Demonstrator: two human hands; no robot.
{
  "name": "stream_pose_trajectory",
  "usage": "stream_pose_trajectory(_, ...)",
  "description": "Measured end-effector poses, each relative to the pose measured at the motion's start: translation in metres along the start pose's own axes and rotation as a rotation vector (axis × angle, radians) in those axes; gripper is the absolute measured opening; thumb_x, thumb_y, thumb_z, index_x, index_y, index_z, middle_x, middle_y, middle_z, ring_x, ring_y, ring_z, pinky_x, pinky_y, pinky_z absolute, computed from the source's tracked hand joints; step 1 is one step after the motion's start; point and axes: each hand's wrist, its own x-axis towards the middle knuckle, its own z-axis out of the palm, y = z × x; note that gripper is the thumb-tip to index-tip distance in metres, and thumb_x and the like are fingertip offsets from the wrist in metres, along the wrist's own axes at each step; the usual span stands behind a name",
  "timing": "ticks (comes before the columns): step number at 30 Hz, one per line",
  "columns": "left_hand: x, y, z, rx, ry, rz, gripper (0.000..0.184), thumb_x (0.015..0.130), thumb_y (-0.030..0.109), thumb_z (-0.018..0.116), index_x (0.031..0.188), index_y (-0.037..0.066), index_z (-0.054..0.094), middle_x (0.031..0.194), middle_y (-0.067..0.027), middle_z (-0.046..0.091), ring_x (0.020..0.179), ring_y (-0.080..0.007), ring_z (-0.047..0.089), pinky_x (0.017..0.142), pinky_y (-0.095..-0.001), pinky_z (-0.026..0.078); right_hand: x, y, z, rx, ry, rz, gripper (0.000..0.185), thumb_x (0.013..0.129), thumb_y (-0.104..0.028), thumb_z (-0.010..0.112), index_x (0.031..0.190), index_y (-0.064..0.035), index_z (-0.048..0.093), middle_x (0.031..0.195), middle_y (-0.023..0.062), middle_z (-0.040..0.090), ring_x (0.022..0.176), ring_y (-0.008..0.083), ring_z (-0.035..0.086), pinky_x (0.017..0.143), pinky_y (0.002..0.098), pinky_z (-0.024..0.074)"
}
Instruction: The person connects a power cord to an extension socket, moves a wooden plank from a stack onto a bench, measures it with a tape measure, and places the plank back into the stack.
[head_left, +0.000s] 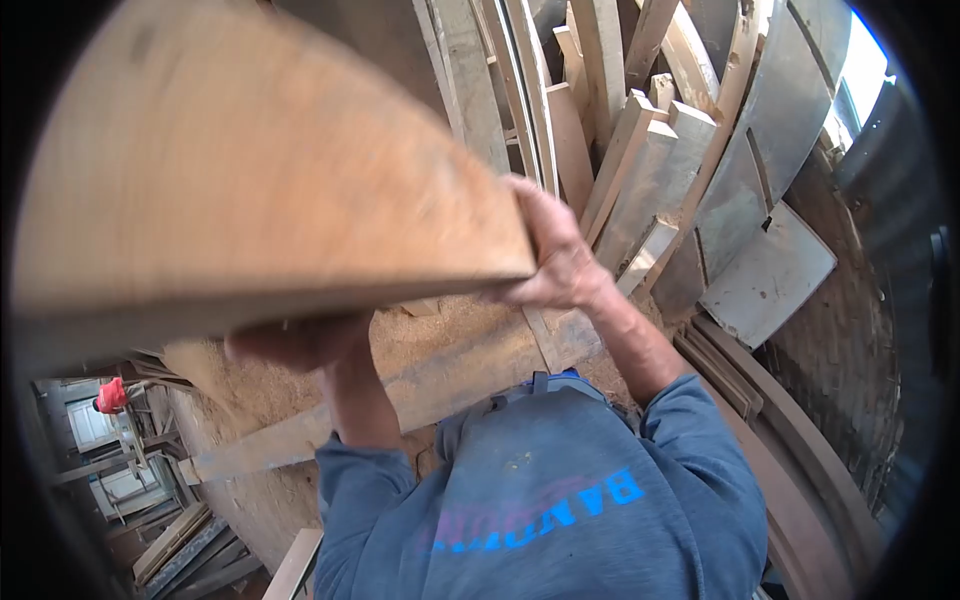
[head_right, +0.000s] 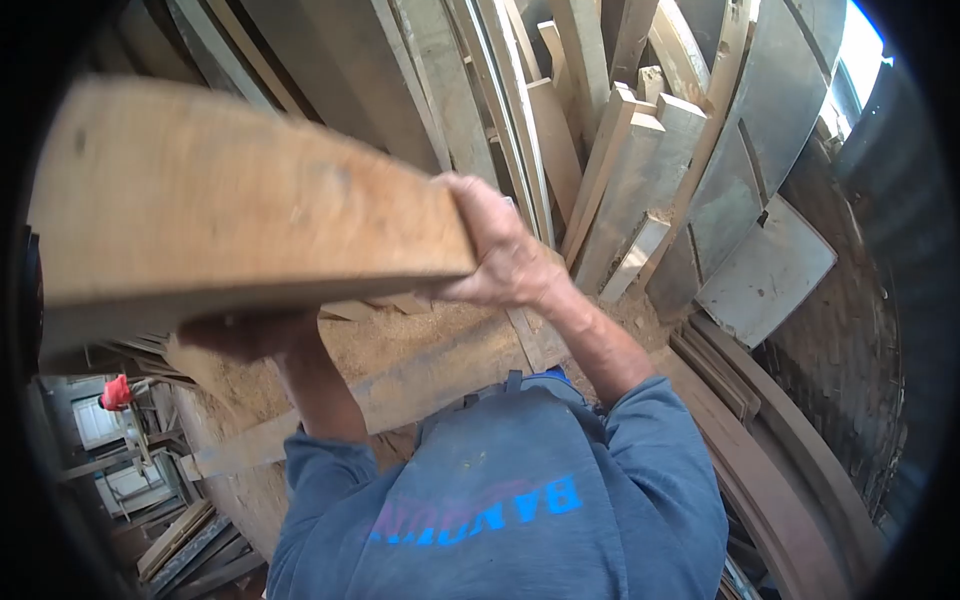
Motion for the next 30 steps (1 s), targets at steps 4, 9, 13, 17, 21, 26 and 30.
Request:
stream_pose_trajectory(4,0.036,-0.042,-0.043,-0.097,-0.191,-0.214,0.08,0.084,0.061,0.051,0.142,0.012,0.024,0.138,-0.0063,0.033,0.129,-0.0199,0.031,0.108,-0.0401,0.028,0.011,0.001,-0.037,-0.047,0.156,-0.065,0.097,0.058,-0.045,0.084,0.129,0.0018,0.036,0.116,0.0132,0.052,0.109,0.0231,0.052,0.094,0.0355,0.0445)
stream_pose_trajectory(9,0.046,-0.106,-0.082,0.303,0.026,-0.368,0.087,0.079,0.061,0.06,0.138,0.006,0.028,0.133,-0.0089,0.038,0.125,-0.0201,0.036,0.104,-0.0365,0.032,-0.007,0.043,-0.077,-0.341,0.147,0.132,0.094,0.064,-0.04,0.08,0.134,0.0016,0.032,0.123,0.0204,0.049,0.117,0.0306,0.048,0.098,0.0405,0.0389)
stream_pose_trajectory(13,0.079,-0.121,-0.032,0.839,0.16,-0.413,0.103,0.074,0.062,0.065,0.138,-0.004,0.02,0.137,-0.0183,0.033,0.128,-0.0251,0.032,0.106,-0.0365,0.027,-0.003,0.05,-0.091,-0.34,0.063,0.4,0.095,0.069,-0.046,0.074,0.137,0.0019,0.028,0.13,0.0222,0.043,0.125,0.0295,0.041,0.103,0.0409,0.0327)
stream_pose_trajectory(17,0.088,-0.12,-0.037,0.944,0.048,-0.472,0.109,0.076,0.058,0.065,0.14,-0.009,0.007,0.144,-0.0241,0.022,0.135,-0.0304,0.023,0.11,-0.0372,0.018,0.015,0.03,-0.096,-0.165,0.31,0.071,0.102,0.072,-0.06,0.066,0.141,0.0017,0.023,0.139,0.0196,0.034,0.129,0.0296,0.035,0.106,0.0417,0.0275)
stream_pose_trajectory(21,0.084,-0.118,-0.04,1.036,-0.109,-0.335,0.108,0.082,0.061,0.054,0.142,-0.008,-0.002,0.148,-0.0277,0.012,0.138,-0.0348,0.016,0.111,-0.0396,0.015,0.042,0.0,-0.094,0.005,0.425,0.012,0.103,0.07,-0.074,0.058,0.136,0.0015,0.035,0.133,0.017,0.042,0.124,0.0293,0.04,0.101,0.0437,0.0331)
stream_pose_trajectory(26,0.074,-0.117,-0.039,1.054,-0.183,-0.177,0.102,0.085,0.06,0.048,0.143,-0.006,-0.004,0.147,-0.0289,0.016,0.137,-0.0394,0.019,0.11,-0.0423,0.017,0.023,0.028,-0.093,-0.308,0.437,-0.013,0.085,0.073,-0.074,0.054,0.106,0.0039,0.057,0.111,0.0136,0.054,0.104,0.0246,0.05,0.088,0.0399,0.0401)
stream_pose_trajectory(30,0.069,-0.115,-0.033,0.985,-0.267,0.0,0.099,0.085,0.056,0.052,0.145,0.002,-0.004,0.14,-0.0287,0.031,0.128,-0.0401,0.036,0.104,-0.0444,0.031,0.009,0.019,-0.081,0.025,0.396,0.009,0.083,0.072,-0.064,0.066,0.124,-0.002,0.045,0.12,0.0077,0.05,0.112,0.0212,0.047,0.095,0.0379,0.0393)
